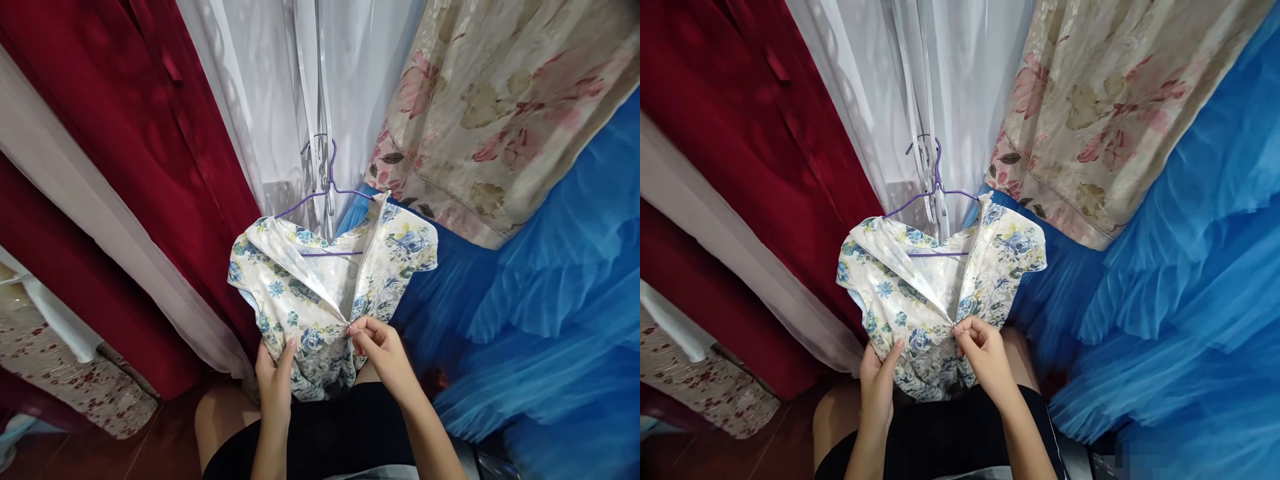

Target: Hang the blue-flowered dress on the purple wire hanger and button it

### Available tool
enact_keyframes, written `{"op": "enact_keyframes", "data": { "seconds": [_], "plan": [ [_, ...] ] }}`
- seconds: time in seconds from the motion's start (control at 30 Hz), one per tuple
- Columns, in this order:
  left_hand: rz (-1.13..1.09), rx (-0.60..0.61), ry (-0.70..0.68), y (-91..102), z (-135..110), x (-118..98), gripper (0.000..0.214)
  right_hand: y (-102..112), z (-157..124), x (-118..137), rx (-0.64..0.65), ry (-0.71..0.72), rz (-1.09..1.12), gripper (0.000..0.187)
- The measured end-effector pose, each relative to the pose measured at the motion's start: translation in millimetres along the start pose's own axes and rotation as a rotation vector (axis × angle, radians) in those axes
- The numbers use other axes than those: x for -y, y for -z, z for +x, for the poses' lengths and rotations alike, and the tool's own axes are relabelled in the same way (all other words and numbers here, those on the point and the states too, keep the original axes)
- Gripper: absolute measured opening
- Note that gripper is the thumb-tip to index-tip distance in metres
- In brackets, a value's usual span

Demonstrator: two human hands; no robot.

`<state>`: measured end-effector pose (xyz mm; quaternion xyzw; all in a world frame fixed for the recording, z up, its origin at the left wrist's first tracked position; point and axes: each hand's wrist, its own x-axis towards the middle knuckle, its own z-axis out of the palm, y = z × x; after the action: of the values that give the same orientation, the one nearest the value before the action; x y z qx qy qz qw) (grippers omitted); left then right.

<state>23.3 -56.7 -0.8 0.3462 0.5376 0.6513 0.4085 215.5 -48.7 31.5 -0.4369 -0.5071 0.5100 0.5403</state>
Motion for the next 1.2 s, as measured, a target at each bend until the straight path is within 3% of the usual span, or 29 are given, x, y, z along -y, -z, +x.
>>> {"op": "enact_keyframes", "data": {
  "seconds": [0.17,0.23,0.3,0.37,0.43,0.6,0.9,1.2],
  "plan": [
    [0.412,-0.152,-0.412,-0.4,-2,10,0.057,-3,0,-3,0.014,-0.02,0.055,0.027],
    [0.515,-0.08,-0.538,-10.7,-9,8,0.047,-4,0,-2,0.022,-0.05,0.078,0.026],
    [0.544,0.095,-0.585,-24.1,-16,6,0.032,-5,-1,0,0.04,-0.088,0.102,0.026],
    [0.522,0.267,-0.543,-36.3,-19,6,0.019,-6,-4,4,0.062,-0.125,0.117,0.027],
    [0.48,0.351,-0.461,-44.1,-20,7,0.013,-9,-7,9,0.07,-0.165,0.116,0.027],
    [0.467,0.348,-0.422,-43.9,-19,14,0.009,-15,-12,14,0.047,-0.203,0.128,0.03],
    [0.476,0.407,-0.436,-43.2,-20,22,0.016,-19,-6,-3,-0.059,-0.215,0.219,0.024],
    [0.447,0.47,-0.404,-48.1,-28,25,0.013,-16,-7,7,-0.163,-0.184,0.234,0.019]
  ]
}}
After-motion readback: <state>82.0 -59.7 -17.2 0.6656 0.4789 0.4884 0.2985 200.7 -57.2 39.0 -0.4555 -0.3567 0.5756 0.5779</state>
